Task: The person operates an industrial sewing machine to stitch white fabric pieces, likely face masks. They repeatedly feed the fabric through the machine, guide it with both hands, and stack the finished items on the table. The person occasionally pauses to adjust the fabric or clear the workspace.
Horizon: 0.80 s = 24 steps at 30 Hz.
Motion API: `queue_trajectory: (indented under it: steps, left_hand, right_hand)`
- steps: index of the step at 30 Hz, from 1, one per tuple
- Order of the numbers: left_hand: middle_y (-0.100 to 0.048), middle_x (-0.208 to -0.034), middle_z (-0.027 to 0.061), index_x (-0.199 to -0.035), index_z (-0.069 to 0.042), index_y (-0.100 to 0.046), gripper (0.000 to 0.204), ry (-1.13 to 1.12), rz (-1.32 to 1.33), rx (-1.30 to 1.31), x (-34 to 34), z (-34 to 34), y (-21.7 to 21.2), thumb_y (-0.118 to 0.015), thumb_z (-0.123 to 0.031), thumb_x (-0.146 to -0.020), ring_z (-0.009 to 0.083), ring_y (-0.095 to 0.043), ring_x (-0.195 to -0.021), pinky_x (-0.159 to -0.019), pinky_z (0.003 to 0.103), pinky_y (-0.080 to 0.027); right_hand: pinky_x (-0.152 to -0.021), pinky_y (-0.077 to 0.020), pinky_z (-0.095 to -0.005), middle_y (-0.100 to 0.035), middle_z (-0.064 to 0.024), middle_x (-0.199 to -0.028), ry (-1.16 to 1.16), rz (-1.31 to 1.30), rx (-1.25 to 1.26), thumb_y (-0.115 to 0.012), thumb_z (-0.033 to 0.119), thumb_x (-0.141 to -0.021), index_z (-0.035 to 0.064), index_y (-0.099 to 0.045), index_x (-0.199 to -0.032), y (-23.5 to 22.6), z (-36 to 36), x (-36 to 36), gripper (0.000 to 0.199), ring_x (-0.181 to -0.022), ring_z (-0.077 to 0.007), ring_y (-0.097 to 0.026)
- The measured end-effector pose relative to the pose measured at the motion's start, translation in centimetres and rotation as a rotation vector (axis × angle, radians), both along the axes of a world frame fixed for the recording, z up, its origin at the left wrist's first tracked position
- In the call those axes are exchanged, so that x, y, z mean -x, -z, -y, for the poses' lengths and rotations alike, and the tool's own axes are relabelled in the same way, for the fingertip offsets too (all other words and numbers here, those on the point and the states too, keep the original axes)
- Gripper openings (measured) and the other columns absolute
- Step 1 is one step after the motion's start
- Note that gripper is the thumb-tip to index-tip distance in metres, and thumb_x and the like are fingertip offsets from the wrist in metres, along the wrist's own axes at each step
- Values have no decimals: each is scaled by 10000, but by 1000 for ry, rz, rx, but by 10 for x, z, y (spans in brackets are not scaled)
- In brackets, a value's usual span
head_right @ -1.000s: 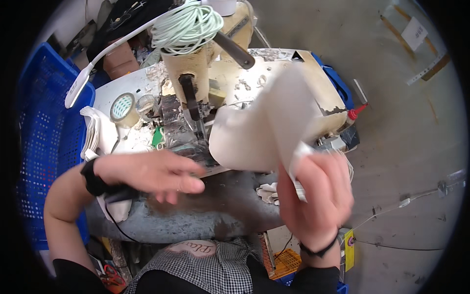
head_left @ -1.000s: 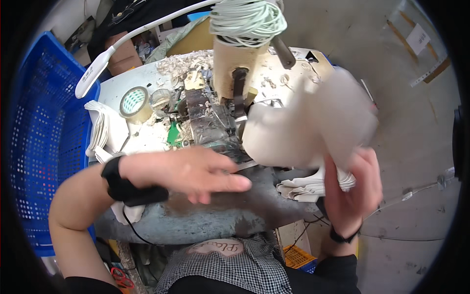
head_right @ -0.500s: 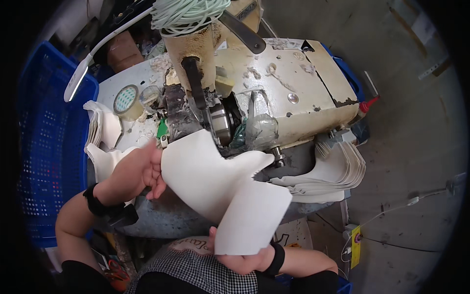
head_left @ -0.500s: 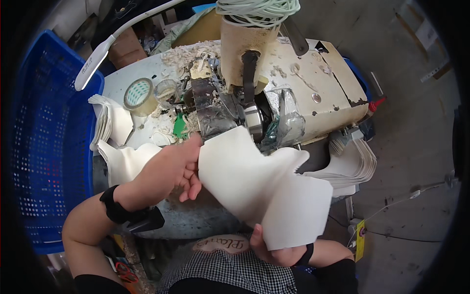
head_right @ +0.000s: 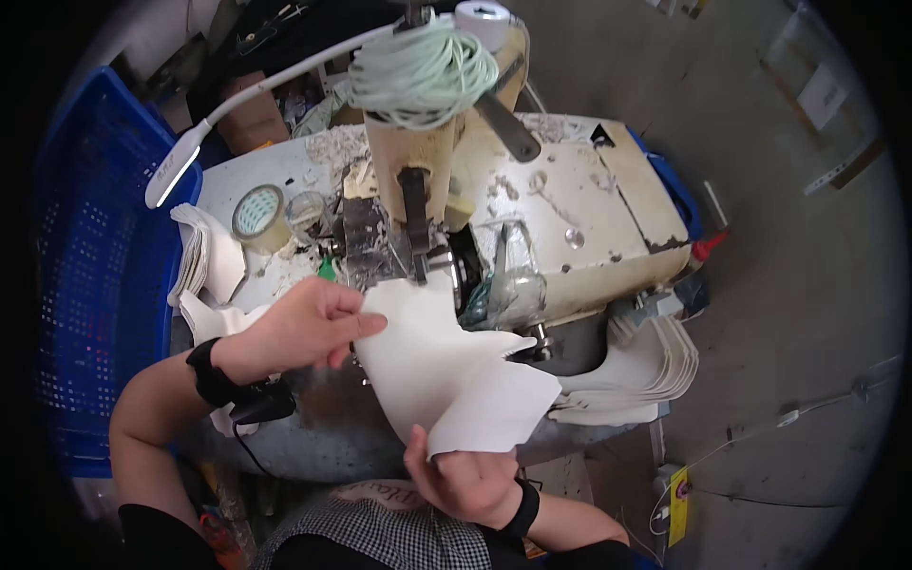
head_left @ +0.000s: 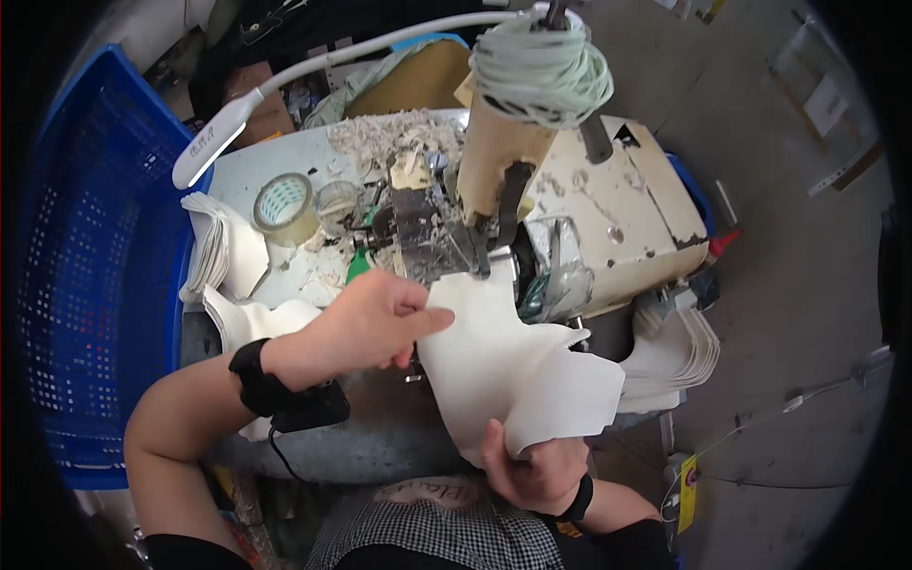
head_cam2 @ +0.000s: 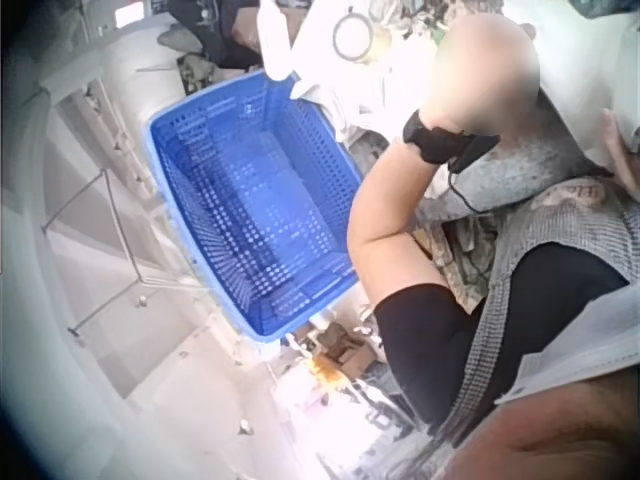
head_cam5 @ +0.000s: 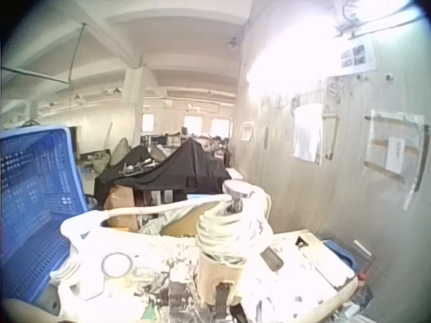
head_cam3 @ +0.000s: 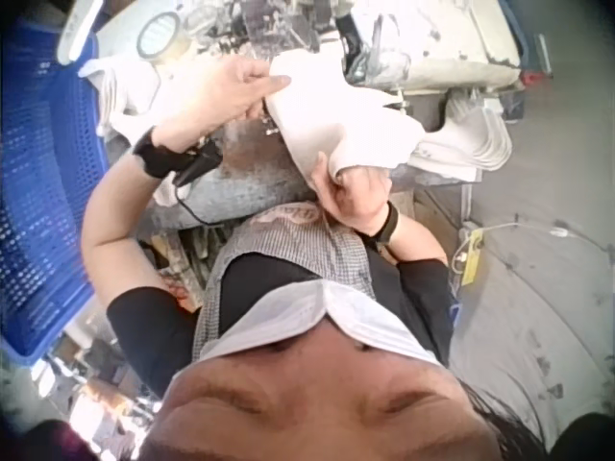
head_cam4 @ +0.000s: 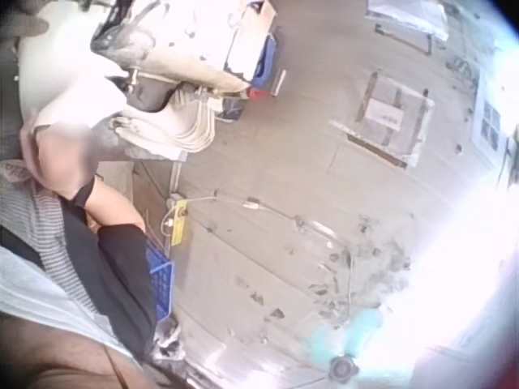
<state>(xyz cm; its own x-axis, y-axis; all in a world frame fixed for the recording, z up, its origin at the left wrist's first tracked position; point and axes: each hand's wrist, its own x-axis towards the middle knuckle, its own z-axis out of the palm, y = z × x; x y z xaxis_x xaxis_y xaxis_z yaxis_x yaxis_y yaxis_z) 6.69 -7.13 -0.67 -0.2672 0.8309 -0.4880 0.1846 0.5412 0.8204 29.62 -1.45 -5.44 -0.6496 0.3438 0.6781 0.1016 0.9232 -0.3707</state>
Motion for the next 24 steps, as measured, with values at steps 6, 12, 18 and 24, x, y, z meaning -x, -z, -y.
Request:
queue_trajectory:
  steps: [6, 12, 18, 24]
  left_hand:
    - [-663, -712, 73, -895, 39, -654, 171, -69, 16, -174, -6, 12, -1, -632, -127, -863, 102, -624, -553, -498, 246, -499]
    - [-660, -903, 147, -952, 23, -638, 152, -137, -881, -371, 1, 66, -17, -617, -16, -807, 235, -654, -854, -744, 308, -503]
    - [-516, -1274, 204, -1209, 47, -547, 342, -127, -1552, -231, 35, 186, 50, -534, -7, -872, 303, -496, -1192, -1018, 368, -364]
    - [-599, -1156, 239, -1108, 23, -646, 273, 11, -1694, -262, -23, 147, 25, -614, -159, -907, 371, -582, -1055, -925, 430, -458]
  right_hand:
    - [-564, -476, -300, -625, -145, -803, 229, 3, -91, -712, 22, -744, -33, -535, -962, -13, -35, -34, 286, -597, -249, -601]
    - [-752, -498, -286, -617, -117, -966, 555, -722, 594, -593, 70, -879, -31, -518, -1001, -47, -81, -105, 176, -849, -179, -624]
    - [-750, -522, -276, -617, -89, -967, 368, -1203, 934, -527, 41, -925, -5, -508, -1045, -5, -136, -199, 130, -828, -131, -614]
    - [-879, -526, -315, -627, -98, -1098, 362, -1345, 1309, -504, 69, -944, 10, -510, -1122, 76, -134, -243, 188, -981, -184, -633]
